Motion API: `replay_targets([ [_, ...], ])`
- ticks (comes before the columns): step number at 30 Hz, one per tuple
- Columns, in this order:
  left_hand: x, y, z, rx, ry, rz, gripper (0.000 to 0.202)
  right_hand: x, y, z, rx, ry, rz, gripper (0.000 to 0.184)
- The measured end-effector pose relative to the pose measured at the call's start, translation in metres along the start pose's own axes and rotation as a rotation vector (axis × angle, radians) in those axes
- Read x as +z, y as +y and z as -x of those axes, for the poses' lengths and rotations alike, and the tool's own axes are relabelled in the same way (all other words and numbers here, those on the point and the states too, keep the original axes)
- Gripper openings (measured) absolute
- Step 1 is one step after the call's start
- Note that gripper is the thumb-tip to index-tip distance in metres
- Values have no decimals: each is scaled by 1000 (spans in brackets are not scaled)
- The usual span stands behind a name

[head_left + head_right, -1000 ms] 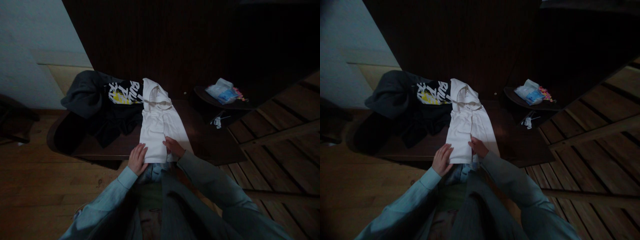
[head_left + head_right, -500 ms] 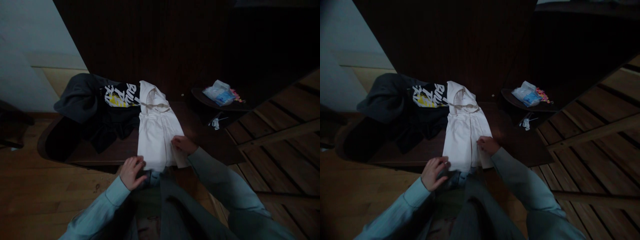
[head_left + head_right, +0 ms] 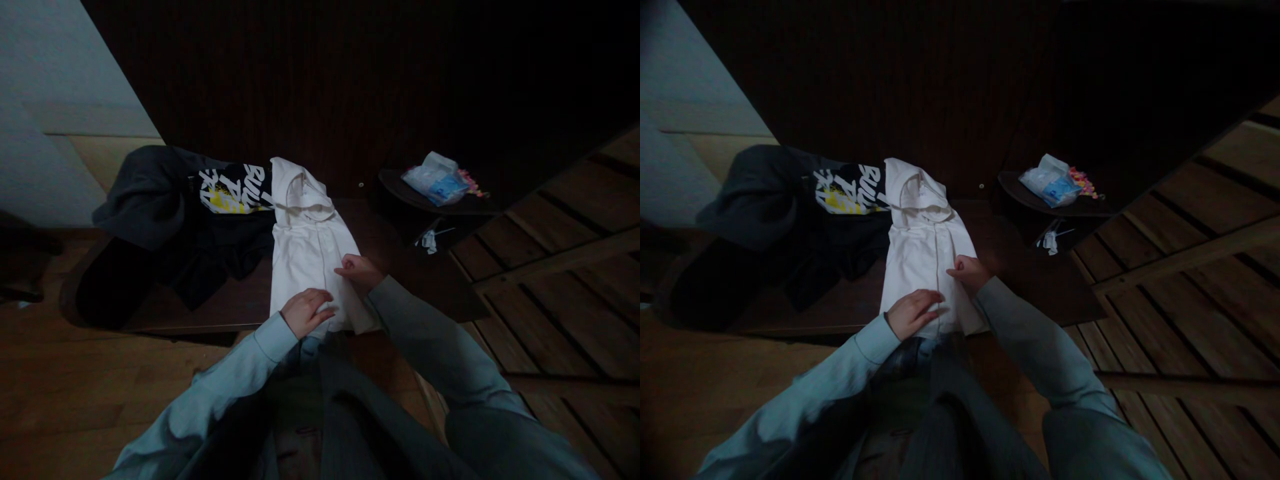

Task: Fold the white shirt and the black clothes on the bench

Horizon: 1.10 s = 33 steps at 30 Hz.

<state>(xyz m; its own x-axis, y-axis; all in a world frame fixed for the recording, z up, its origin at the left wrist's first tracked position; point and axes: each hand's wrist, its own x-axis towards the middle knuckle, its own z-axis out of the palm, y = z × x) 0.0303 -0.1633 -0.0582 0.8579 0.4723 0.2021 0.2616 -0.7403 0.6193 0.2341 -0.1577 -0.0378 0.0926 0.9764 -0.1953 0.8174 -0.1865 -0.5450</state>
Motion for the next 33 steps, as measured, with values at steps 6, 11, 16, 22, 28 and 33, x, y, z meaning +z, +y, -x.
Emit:
replay_targets([
  [6, 2, -11, 3, -209, 111, 162, 39, 19, -14, 42, -212, -302, -95, 30],
  [11, 4, -18, -8, -157, 75, 137, 36, 28, -13, 75, -320, -305, -29, 26],
  [16, 6, -19, -18, -121, 9, 132, 29, 22, 29, 90, -233, 63, 4, 24],
  [22, 12, -21, -23, -175, 51, 110, 23, 34, 90, 111, -515, 291, 148, 46],
  [28, 16, -25, -21, -249, 90, 111, 20, 47, 104, 124, -581, 386, 104, 34],
  [33, 8, -18, -17, -186, 10, 34, 22, 35, 94, 131, -566, 354, -17, 25],
])
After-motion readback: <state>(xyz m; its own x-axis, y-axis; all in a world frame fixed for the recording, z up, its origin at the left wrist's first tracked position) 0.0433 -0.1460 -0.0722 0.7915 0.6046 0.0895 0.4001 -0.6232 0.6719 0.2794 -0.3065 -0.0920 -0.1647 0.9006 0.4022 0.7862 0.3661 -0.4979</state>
